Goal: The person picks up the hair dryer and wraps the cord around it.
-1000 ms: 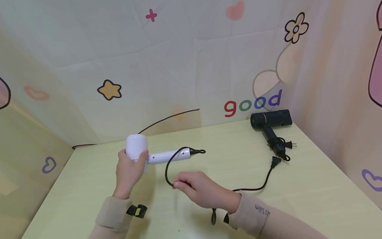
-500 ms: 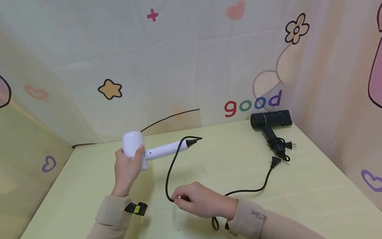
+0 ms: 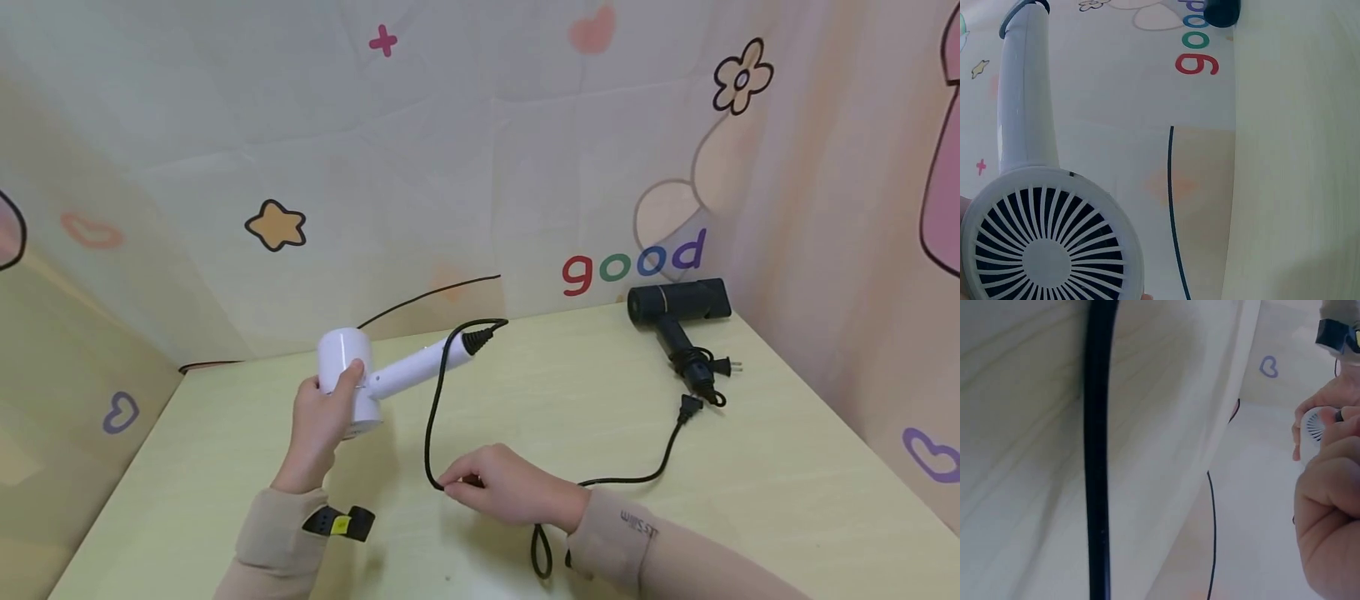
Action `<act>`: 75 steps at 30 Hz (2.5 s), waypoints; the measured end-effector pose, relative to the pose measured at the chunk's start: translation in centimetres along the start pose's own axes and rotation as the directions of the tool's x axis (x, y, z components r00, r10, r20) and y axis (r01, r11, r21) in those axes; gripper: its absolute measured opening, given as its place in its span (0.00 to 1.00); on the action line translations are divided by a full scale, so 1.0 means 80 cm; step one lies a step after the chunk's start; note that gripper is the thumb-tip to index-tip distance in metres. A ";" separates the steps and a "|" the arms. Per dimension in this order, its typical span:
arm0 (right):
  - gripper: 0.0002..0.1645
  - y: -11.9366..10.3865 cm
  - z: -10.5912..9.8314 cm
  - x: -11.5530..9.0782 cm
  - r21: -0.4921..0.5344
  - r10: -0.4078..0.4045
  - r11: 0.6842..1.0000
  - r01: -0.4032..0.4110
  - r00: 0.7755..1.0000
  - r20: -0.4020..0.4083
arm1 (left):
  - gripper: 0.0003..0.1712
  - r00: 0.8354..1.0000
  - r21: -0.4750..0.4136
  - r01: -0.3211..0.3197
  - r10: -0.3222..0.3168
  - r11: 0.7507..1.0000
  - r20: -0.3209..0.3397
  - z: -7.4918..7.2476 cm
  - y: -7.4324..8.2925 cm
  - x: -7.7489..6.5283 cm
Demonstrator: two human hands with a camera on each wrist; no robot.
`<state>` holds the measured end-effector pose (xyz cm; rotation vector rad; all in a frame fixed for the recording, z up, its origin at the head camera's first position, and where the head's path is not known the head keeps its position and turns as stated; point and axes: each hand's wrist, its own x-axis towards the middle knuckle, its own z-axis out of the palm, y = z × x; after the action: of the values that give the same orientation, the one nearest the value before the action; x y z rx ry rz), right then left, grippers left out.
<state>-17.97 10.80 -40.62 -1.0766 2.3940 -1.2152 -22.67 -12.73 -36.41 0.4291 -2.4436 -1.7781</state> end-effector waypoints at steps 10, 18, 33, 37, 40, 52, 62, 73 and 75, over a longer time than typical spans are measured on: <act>0.15 0.023 -0.007 0.012 0.068 0.125 0.990 -0.123 0.992 -0.026 | 0.47 0.999 -0.007 0.021 -0.021 1.000 0.046 0.002 0.005 -0.007; 0.14 0.034 -0.016 0.019 0.114 0.232 0.968 -0.226 0.972 -0.041 | 0.46 0.996 -0.013 0.018 -0.017 1.000 0.089 0.003 0.007 -0.014; 0.25 0.057 -0.038 0.019 0.263 0.482 0.860 -0.437 0.865 -0.138 | 0.46 0.992 0.017 -0.012 0.010 1.000 0.124 -0.005 0.004 -0.022; 0.23 0.060 -0.046 0.019 0.289 0.482 0.855 -0.430 0.865 -0.138 | 0.46 0.990 0.016 -0.026 0.023 1.000 0.136 -0.009 0.004 -0.026; 0.22 0.062 -0.053 0.018 0.313 0.500 0.842 -0.440 0.853 -0.147 | 0.45 0.988 0.013 -0.036 0.034 0.999 0.150 -0.012 0.005 -0.029; 0.12 0.057 -0.084 0.010 0.413 0.446 0.839 -0.354 0.882 -0.152 | 0.42 0.982 0.024 -0.073 0.068 0.997 0.175 -0.023 0.008 -0.043; 0.20 0.052 -0.100 0.012 0.291 0.478 0.864 -0.410 0.849 -0.225 | 0.41 0.977 0.017 -0.104 0.099 0.994 0.190 -0.037 0.008 -0.051; 0.21 0.039 -0.119 0.011 0.282 0.466 0.877 -0.388 0.830 -0.308 | 0.39 0.975 0.062 -0.115 0.101 0.991 0.200 -0.039 -0.001 -0.049; 0.21 0.036 -0.124 0.010 0.275 0.463 0.880 -0.386 0.824 -0.327 | 0.38 0.971 0.071 -0.134 0.117 0.988 0.208 -0.039 -0.003 -0.050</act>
<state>-25.04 17.18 -36.60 -0.2188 2.5181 -1.5531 -18.08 -14.56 -35.28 0.0989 -2.6223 -1.7508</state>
